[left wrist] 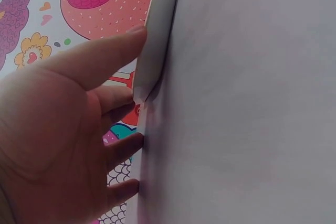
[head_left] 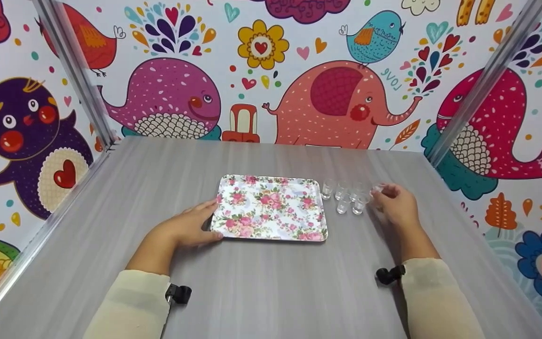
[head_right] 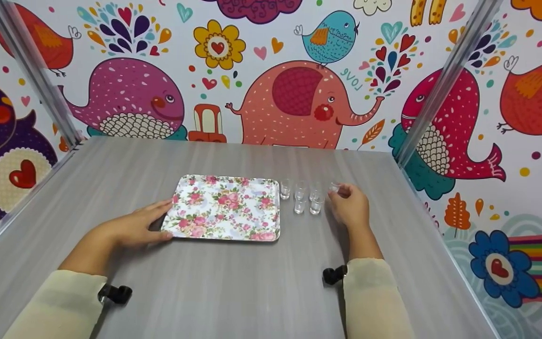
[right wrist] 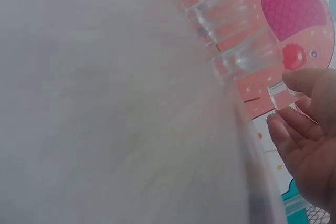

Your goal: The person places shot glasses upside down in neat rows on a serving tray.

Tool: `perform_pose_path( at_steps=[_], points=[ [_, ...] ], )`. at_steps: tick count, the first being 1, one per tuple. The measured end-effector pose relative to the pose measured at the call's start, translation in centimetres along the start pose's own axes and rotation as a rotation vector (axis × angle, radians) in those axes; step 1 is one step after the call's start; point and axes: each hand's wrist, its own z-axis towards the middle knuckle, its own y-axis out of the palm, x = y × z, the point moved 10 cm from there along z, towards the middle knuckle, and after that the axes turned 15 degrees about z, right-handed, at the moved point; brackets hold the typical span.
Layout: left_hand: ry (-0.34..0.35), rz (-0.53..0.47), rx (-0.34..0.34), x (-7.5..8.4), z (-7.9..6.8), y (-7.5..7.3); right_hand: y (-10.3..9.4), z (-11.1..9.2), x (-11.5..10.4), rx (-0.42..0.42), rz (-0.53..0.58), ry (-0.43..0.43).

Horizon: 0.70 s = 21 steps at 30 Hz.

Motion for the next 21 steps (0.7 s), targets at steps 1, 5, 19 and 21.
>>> perform_pose_path(
  at_steps=[1, 5, 19, 21],
  points=[
    [0.001, 0.000, 0.000, 0.0, 0.0, 0.0, 0.0, -0.1, -0.3, 0.004, 0.013, 0.000],
    [0.001, 0.001, -0.002, 0.1, 0.0, -0.1, 0.0, -0.7, -1.4, 0.016, 0.025, -0.019],
    [0.001, -0.011, -0.010, 0.3, -0.1, -0.1, 2.6, -2.2, -5.2, 0.011, 0.014, -0.157],
    [-0.004, -0.008, -0.011, 0.2, 0.0, 0.0, 3.5, -2.5, -6.0, 0.012, 0.009, -0.215]
  ],
)
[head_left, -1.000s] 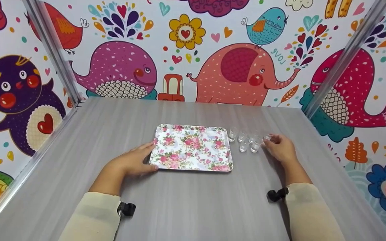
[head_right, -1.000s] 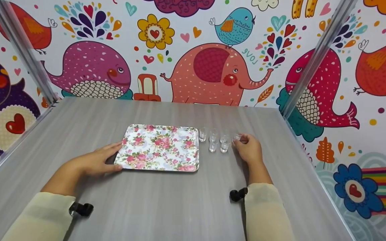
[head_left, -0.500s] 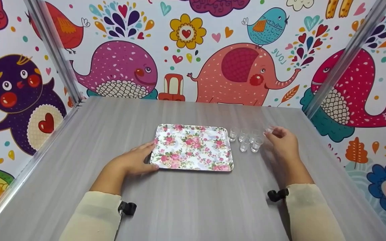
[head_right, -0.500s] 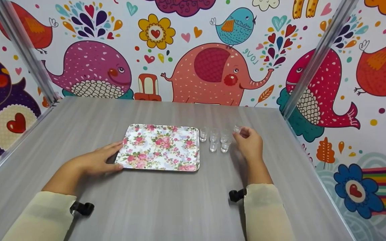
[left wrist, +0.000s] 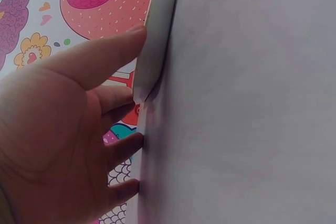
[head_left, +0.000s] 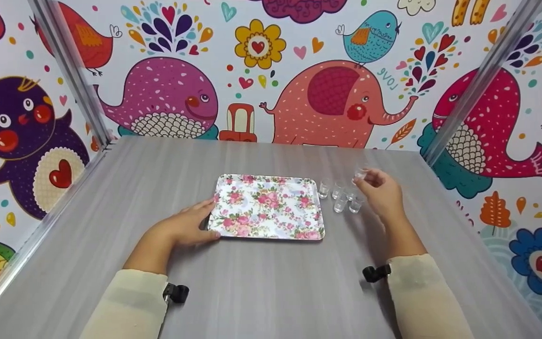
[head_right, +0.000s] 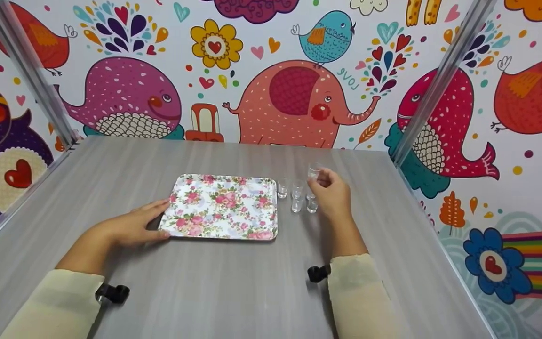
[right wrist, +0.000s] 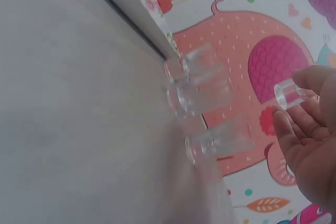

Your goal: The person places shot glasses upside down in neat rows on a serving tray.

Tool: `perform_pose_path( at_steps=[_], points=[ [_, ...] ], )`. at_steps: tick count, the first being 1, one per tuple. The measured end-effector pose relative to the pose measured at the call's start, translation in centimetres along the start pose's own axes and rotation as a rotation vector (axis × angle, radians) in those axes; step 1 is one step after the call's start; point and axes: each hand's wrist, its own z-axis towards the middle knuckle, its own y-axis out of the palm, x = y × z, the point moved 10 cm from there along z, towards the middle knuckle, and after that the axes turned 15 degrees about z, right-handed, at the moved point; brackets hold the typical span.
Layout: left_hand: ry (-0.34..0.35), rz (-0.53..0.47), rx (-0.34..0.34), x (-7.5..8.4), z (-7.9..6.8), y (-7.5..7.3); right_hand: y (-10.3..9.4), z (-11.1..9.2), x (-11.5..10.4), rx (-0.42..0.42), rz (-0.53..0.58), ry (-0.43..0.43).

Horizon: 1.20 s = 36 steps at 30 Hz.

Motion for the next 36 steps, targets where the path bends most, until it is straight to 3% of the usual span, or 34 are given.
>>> perform_pose_path(
  at_steps=[4, 16, 32, 36],
  points=[
    [0.000, 0.006, 0.001, -0.1, 0.1, 0.1, 2.1, -0.4, -1.4, -0.016, -0.009, -0.071],
    [0.006, 0.001, 0.018, -0.2, 0.2, 0.0, 9.7, -1.4, -3.3, -0.143, 0.088, -0.118],
    [-0.002, 0.010, -0.002, -0.3, 0.3, 0.2, 20.8, -4.1, -5.8, -0.330, 0.213, -0.162],
    [-0.006, -0.002, 0.004, -0.3, 0.1, 0.2, 23.8, -5.1, -6.0, -0.391, 0.224, -0.132]
  ],
)
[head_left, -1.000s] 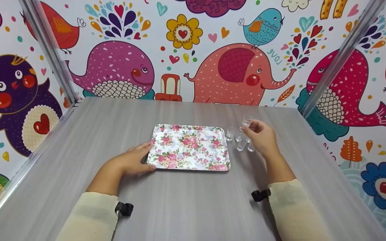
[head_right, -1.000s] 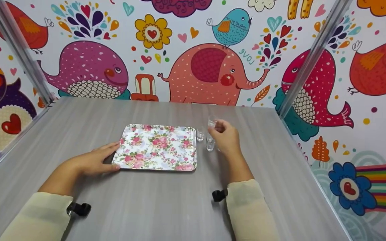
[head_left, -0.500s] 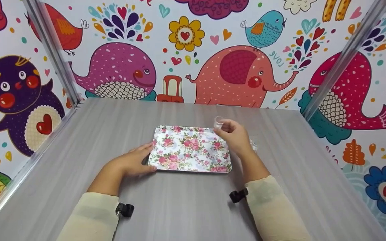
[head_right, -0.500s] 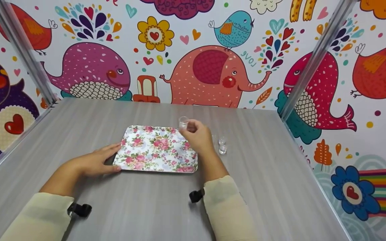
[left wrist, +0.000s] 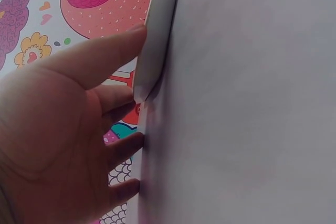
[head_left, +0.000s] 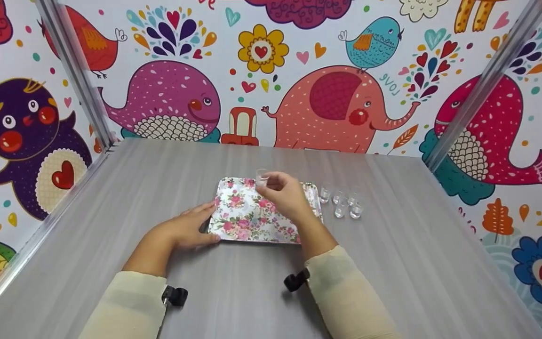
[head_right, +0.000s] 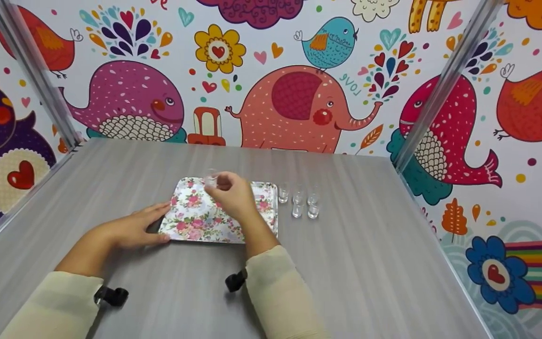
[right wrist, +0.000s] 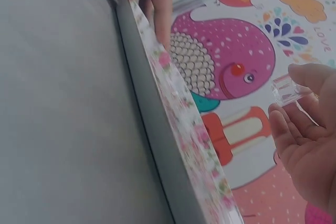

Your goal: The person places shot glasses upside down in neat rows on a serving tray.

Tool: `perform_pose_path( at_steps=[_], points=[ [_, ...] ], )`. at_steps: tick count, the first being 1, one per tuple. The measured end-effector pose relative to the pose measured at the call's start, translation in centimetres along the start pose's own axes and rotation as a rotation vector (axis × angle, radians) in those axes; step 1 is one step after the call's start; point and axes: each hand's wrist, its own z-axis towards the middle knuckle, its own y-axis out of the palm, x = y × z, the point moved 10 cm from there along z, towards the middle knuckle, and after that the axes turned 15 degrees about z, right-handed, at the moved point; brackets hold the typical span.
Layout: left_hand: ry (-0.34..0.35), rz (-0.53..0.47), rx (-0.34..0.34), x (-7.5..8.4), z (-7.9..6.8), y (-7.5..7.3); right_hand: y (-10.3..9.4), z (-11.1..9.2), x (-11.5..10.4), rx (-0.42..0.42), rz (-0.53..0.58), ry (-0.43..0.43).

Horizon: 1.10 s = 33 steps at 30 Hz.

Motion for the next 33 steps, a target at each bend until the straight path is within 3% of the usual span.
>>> perform_pose_path(
  at_steps=[8, 13, 22, 33],
  points=[
    [0.012, -0.001, 0.008, 0.1, -0.1, -0.2, 4.5, -0.5, 0.4, -0.083, -0.029, -0.009],
    [0.019, 0.005, 0.012, 0.2, -0.1, -0.4, 6.3, -1.2, 0.5, -0.148, -0.022, -0.019],
    [0.027, -0.001, 0.023, 0.6, -0.2, -0.6, 7.0, -1.6, 0.8, -0.209, -0.047, -0.027],
    [0.017, 0.007, 0.007, 0.3, 0.0, -0.3, 7.1, -1.7, 1.7, -0.181, -0.095, -0.009]
  ],
)
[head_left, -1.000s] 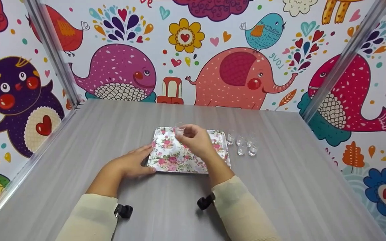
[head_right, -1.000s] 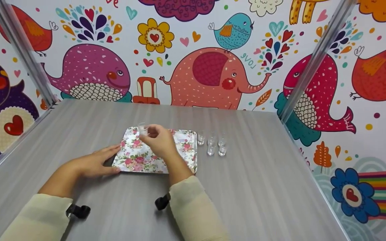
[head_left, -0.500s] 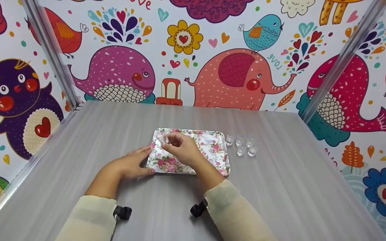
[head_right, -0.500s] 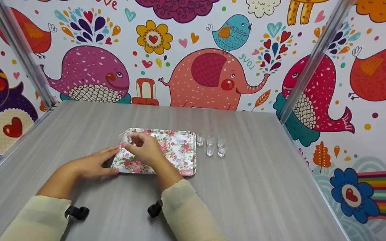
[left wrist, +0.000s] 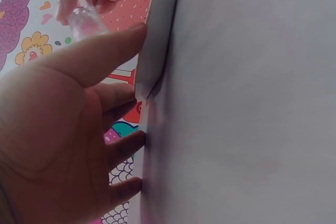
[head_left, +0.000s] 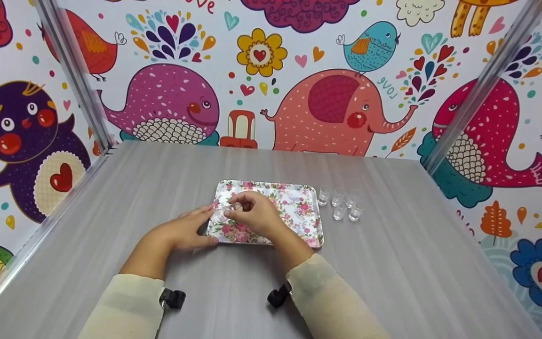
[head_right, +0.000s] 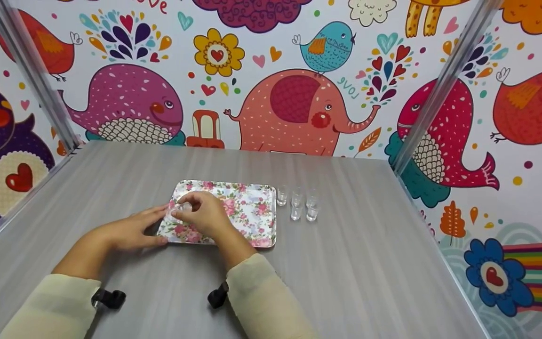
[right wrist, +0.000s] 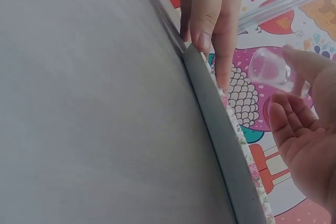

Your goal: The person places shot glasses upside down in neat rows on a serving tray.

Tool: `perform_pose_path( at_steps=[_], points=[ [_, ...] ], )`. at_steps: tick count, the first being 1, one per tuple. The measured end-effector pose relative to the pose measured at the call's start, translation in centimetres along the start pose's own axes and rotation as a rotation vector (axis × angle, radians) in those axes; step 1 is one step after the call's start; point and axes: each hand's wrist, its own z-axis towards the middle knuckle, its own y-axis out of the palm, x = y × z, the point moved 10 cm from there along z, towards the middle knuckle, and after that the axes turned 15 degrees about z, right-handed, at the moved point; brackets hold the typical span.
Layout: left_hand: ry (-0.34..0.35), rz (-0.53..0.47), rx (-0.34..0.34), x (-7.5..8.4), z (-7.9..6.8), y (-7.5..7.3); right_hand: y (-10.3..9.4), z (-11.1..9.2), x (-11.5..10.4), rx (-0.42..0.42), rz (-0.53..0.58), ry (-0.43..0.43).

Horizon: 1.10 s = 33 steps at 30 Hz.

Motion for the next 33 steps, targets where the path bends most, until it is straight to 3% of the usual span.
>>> perform_pose_path(
  at_steps=[7, 13, 22, 28, 33],
  points=[
    [0.010, 0.005, 0.008, 0.2, 0.0, -0.2, 0.3, 0.3, 0.2, -0.005, -0.070, -0.029],
    [0.012, 0.020, 0.010, 0.2, -0.1, -0.2, 1.0, 0.3, 1.1, -0.029, -0.114, 0.009],
    [-0.006, 0.012, 0.008, 0.2, -0.1, -0.2, 1.3, 0.1, 1.3, -0.057, -0.107, 0.021],
    [-0.012, -0.001, 0.002, 0.3, -0.1, -0.1, 0.3, -0.4, 0.5, -0.091, -0.096, 0.002],
    [-0.016, 0.018, 0.003, 0.0, 0.0, 0.1, -1.6, -0.7, 0.2, -0.081, -0.095, -0.006]
  ],
)
